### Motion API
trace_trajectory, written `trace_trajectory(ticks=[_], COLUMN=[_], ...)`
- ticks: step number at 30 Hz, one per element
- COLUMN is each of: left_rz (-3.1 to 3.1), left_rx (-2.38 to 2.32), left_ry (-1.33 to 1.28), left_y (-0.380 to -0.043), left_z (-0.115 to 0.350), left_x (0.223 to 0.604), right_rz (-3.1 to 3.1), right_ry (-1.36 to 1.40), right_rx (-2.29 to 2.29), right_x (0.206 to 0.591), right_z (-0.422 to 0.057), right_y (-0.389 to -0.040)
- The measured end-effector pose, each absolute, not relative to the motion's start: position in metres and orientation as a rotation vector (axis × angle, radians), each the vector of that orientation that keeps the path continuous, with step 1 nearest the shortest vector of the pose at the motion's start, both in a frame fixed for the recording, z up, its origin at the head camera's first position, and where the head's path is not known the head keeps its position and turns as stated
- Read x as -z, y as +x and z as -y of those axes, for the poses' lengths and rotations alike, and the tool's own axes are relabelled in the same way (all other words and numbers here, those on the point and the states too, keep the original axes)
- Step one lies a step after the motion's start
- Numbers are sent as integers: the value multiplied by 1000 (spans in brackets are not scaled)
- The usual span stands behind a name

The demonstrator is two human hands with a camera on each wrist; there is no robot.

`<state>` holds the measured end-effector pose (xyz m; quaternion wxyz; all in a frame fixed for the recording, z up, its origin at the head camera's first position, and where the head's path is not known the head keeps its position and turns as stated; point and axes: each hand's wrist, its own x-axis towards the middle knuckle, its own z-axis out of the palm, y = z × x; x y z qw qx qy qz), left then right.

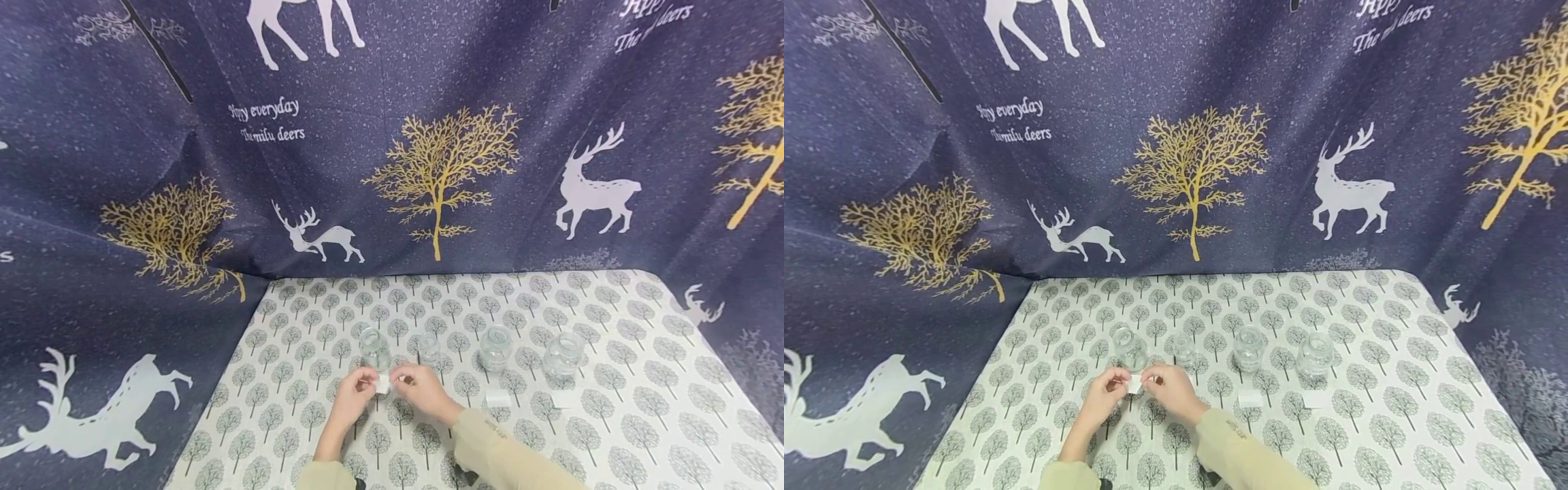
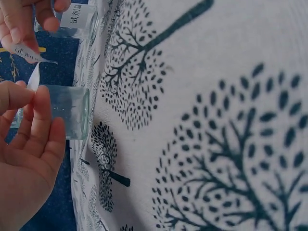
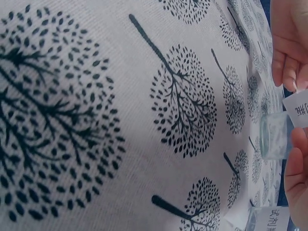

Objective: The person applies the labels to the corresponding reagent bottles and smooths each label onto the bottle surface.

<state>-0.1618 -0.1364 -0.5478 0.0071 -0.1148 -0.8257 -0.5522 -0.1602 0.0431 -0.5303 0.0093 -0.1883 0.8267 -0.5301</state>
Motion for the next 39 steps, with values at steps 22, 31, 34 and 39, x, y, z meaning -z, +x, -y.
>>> trace_trajectory(ticks=[22,31,34,39], left_rz=[2929,2865,2799,2786], left_rx=[1184,852,987,1273], left_ry=[-127,-80,-162,-251], left_y=[-163,-152,-149,-146], left_z=[135,124,117,109], left_x=[555,532,524,521], right_rz=[-2564,-2575,-2601,-2607], right_ry=[-462,-477,-497,-517], right_rx=[1630,1596,1570,1553], right_x=[540,540,538,534], right_z=[-52,-51,-51,-50], right_y=[-162,-160,-160,-160])
